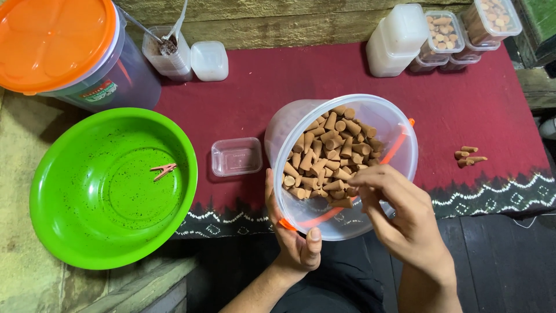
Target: The person is inspecting incense cones by picking them out of a large bowl, examining them for quality, and placing selected ones on the table.
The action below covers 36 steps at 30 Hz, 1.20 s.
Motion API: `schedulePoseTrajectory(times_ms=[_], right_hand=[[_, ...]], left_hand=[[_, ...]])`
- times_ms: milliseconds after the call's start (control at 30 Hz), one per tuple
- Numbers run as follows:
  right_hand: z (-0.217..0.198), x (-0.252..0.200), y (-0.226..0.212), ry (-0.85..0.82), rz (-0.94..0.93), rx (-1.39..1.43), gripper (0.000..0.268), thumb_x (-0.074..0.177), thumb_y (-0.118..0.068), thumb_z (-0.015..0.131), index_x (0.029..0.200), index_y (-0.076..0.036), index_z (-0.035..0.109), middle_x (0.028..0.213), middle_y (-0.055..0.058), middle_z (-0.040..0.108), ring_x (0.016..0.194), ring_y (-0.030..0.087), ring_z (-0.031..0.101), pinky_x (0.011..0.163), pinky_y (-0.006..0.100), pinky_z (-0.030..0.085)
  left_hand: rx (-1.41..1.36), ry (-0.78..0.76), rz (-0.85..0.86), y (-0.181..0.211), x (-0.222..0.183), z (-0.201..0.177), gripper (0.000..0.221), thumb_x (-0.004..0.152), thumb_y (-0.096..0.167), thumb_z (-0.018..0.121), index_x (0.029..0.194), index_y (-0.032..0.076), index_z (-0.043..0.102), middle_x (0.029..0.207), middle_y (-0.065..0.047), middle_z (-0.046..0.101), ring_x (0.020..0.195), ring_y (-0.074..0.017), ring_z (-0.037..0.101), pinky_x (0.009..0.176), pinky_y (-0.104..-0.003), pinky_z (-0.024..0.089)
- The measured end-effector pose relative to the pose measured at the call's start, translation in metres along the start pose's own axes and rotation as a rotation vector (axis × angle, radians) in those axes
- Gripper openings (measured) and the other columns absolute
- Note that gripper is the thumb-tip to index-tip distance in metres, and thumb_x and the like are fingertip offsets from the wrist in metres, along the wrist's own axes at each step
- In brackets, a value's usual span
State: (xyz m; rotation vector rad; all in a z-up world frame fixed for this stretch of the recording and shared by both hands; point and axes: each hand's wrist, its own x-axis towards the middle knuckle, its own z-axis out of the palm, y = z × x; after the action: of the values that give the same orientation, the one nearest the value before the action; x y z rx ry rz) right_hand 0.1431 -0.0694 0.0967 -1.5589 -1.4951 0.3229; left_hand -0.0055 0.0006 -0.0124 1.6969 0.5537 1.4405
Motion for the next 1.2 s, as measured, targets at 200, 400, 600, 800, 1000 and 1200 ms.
schedulePoseTrajectory(times_ms=[200, 400, 600, 800, 1000, 1200], right_hand=[[-0.005, -0.003, 0.013, 0.08, -0.002, -0.457, 0.023, 0.091, 0.016, 0.049, 0.106, 0.003, 0.062, 0.089, 0.01, 0.064, 0.077, 0.022, 0.059, 0.071, 0.034, 0.047], [0.004, -0.003, 0.007, 0.037, 0.012, -0.696, 0.01, 0.097, -0.006, 0.07, 0.106, -0.005, 0.065, 0.084, 0.003, 0.063, 0.071, 0.02, 0.057, 0.058, 0.035, 0.048], [-0.013, -0.017, 0.022, 0.158, -0.017, -0.828, 0.012, 0.102, -0.012, 0.082, 0.1, -0.009, 0.071, 0.062, -0.002, 0.057, 0.051, 0.012, 0.049, 0.05, 0.029, 0.037], [-0.026, -0.003, 0.01, -0.345, -0.067, -1.047, 0.01, 0.092, -0.02, 0.069, 0.1, -0.026, 0.069, 0.082, -0.005, 0.066, 0.066, 0.019, 0.062, 0.048, 0.037, 0.053], [-0.017, 0.025, 0.039, -0.864, 0.038, -1.04, 0.012, 0.091, -0.005, 0.061, 0.091, -0.018, 0.062, 0.085, -0.003, 0.066, 0.074, 0.024, 0.069, 0.046, 0.044, 0.059], [-0.01, 0.027, 0.045, -0.82, -0.217, -1.25, 0.018, 0.086, -0.008, 0.069, 0.103, -0.013, 0.064, 0.084, 0.005, 0.067, 0.065, 0.02, 0.07, 0.041, 0.038, 0.059]], left_hand=[[-0.03, -0.012, -0.039, 0.001, 0.001, -0.003, 0.082, 0.104, 0.05, 0.045, 0.161, 0.001, 0.012, 0.169, -0.027, 0.011, 0.16, -0.0404, 0.022, 0.134, -0.054, 0.026], [-0.027, -0.016, -0.04, 0.001, -0.001, -0.001, 0.084, 0.103, 0.051, 0.045, 0.16, 0.0, 0.011, 0.169, -0.029, 0.01, 0.16, -0.0429, 0.021, 0.134, -0.056, 0.025], [-0.079, -0.007, -0.098, 0.006, 0.004, -0.003, 0.091, 0.101, 0.055, 0.046, 0.16, -0.004, 0.011, 0.168, -0.027, 0.012, 0.157, -0.0412, 0.028, 0.131, -0.052, 0.031], [-0.067, -0.01, -0.067, 0.005, 0.005, -0.001, 0.087, 0.103, 0.053, 0.045, 0.16, -0.003, 0.01, 0.169, -0.027, 0.011, 0.157, -0.0415, 0.028, 0.132, -0.053, 0.032], [-0.034, 0.024, -0.065, 0.003, 0.002, 0.0, 0.085, 0.103, 0.051, 0.045, 0.161, -0.001, 0.012, 0.17, -0.025, 0.013, 0.16, -0.0389, 0.023, 0.134, -0.054, 0.026], [0.0, 0.016, -0.009, 0.002, 0.002, -0.001, 0.078, 0.105, 0.045, 0.044, 0.161, 0.001, 0.012, 0.17, -0.028, 0.012, 0.16, -0.0427, 0.022, 0.135, -0.056, 0.025]])
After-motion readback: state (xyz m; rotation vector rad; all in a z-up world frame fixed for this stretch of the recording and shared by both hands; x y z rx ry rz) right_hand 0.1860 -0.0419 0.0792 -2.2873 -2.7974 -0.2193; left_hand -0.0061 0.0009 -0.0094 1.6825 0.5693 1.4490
